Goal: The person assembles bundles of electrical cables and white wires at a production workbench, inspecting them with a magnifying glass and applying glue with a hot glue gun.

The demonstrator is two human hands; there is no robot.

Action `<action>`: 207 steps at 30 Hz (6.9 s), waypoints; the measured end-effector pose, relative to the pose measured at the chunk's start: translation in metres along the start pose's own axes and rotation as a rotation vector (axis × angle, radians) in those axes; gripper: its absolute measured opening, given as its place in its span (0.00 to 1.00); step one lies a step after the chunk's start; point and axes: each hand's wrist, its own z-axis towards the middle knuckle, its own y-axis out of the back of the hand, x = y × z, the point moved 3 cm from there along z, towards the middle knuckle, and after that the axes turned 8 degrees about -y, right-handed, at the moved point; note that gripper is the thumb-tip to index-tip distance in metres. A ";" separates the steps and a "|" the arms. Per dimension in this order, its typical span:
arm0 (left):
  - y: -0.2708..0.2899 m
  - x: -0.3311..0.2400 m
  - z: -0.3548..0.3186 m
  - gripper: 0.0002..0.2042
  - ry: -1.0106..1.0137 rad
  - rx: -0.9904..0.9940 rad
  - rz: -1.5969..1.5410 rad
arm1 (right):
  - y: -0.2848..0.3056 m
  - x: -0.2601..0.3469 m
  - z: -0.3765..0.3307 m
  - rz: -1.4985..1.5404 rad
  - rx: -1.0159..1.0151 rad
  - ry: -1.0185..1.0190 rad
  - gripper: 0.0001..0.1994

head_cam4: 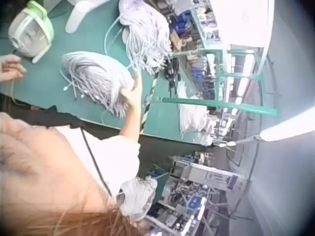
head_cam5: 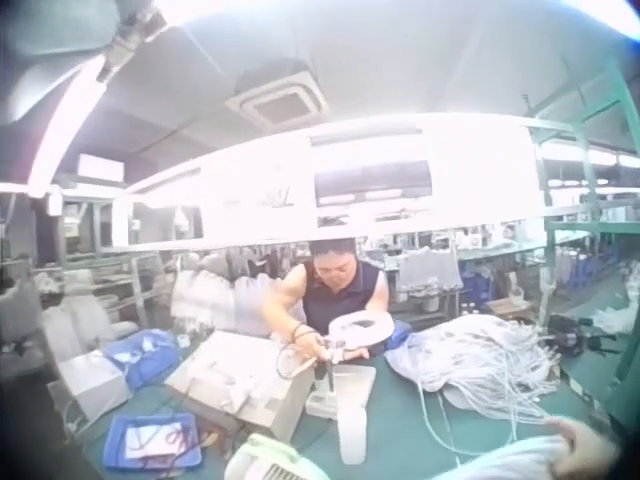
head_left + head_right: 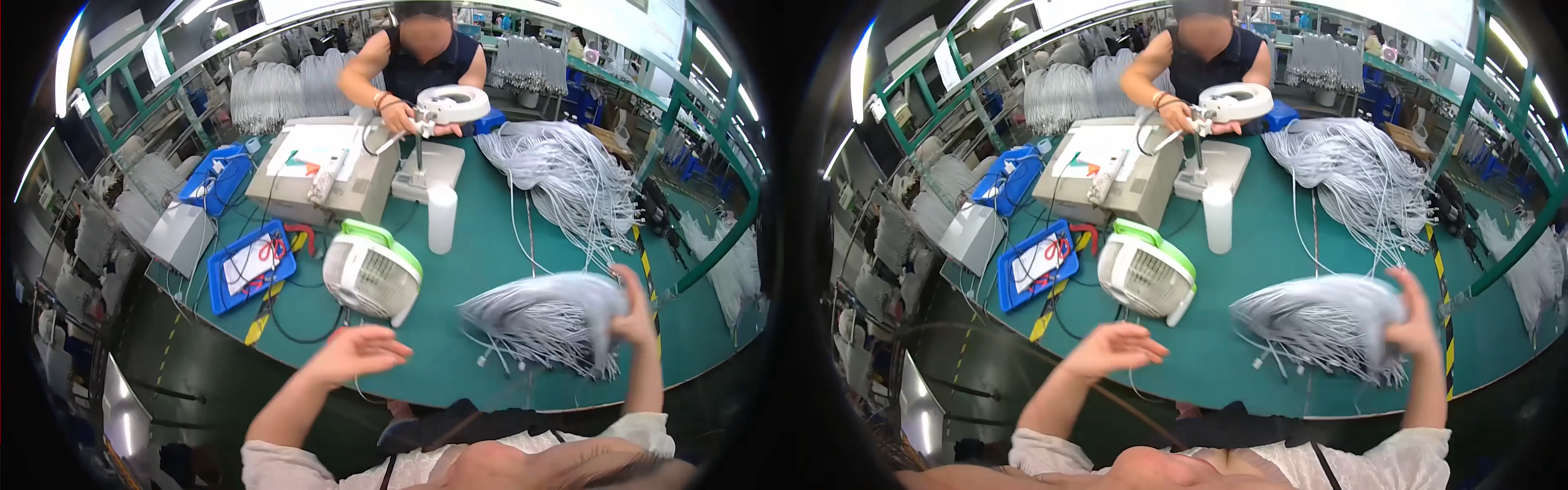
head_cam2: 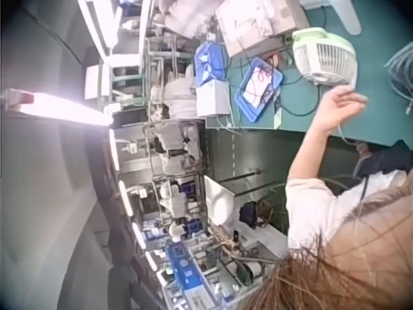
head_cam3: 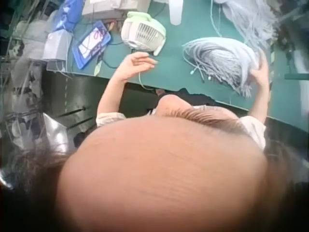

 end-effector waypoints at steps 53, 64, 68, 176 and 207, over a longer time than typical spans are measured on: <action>0.292 -0.045 0.251 0.08 -0.635 -0.604 1.396 | -0.235 -0.092 0.581 1.305 -0.026 -0.226 0.31; 0.249 -0.051 0.291 0.05 -0.796 -0.447 1.366 | -0.233 -0.083 0.572 1.299 -0.051 -0.246 0.32; 0.168 -0.028 0.305 0.03 -0.276 -0.043 0.928 | -0.228 -0.085 0.568 1.309 -0.049 -0.245 0.29; 0.204 -0.052 0.458 0.11 0.258 -0.417 0.273 | -0.238 -0.084 0.578 1.306 -0.062 -0.245 0.32; 0.210 -0.048 0.461 0.11 0.219 -0.386 0.265 | -0.240 -0.083 0.566 1.225 -0.062 -0.237 0.33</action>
